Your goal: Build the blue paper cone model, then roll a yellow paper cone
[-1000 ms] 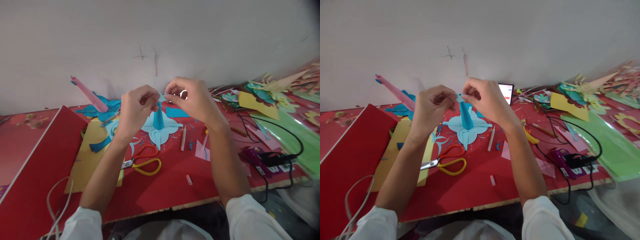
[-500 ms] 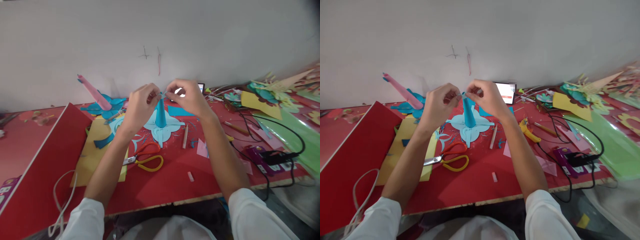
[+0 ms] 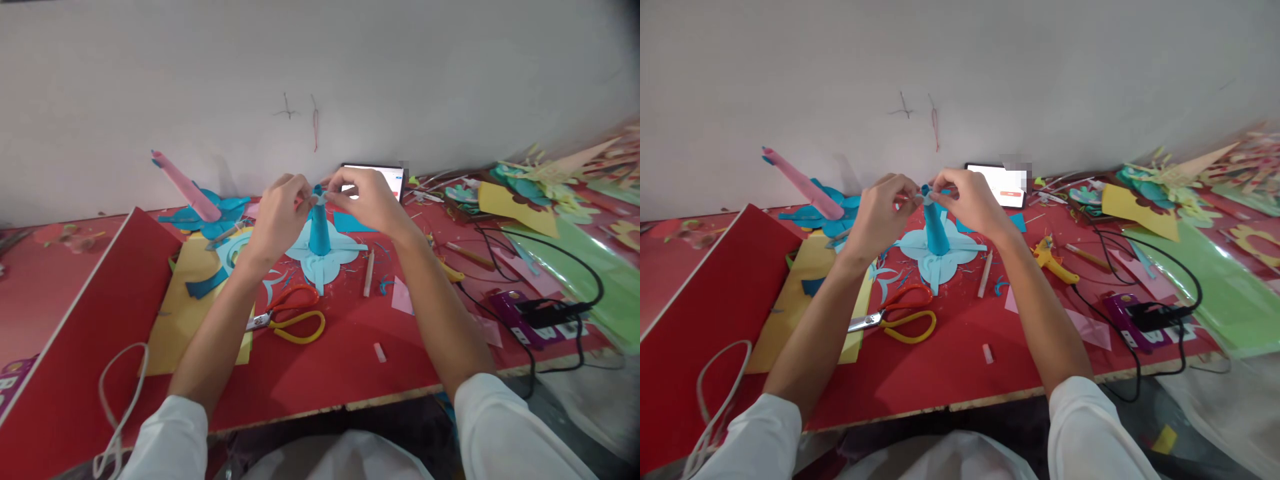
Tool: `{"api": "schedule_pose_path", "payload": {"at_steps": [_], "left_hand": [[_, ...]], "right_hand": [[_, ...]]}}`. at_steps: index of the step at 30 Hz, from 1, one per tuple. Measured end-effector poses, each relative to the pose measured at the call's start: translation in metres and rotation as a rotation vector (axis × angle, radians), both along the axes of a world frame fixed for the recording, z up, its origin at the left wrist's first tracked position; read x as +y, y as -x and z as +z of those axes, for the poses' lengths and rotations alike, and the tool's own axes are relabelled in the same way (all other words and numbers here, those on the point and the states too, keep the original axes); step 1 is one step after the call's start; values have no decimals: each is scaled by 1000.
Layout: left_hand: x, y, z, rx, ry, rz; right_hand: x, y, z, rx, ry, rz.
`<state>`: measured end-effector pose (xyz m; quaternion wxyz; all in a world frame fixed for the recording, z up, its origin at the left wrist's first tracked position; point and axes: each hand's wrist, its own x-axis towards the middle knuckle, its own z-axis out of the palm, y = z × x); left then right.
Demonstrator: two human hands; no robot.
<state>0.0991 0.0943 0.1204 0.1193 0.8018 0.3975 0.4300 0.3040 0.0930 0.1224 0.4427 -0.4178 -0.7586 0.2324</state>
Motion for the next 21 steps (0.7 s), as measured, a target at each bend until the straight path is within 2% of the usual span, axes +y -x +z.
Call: {"api": "schedule_pose_path", "payload": {"at_steps": [6, 21], "left_hand": [[4, -3, -4, -5, 15, 27], [8, -5, -11, -70, 8, 57]], "right_hand": [[6, -1, -7, -2, -6, -38], [9, 1, -10, -11, -20, -63]]}}
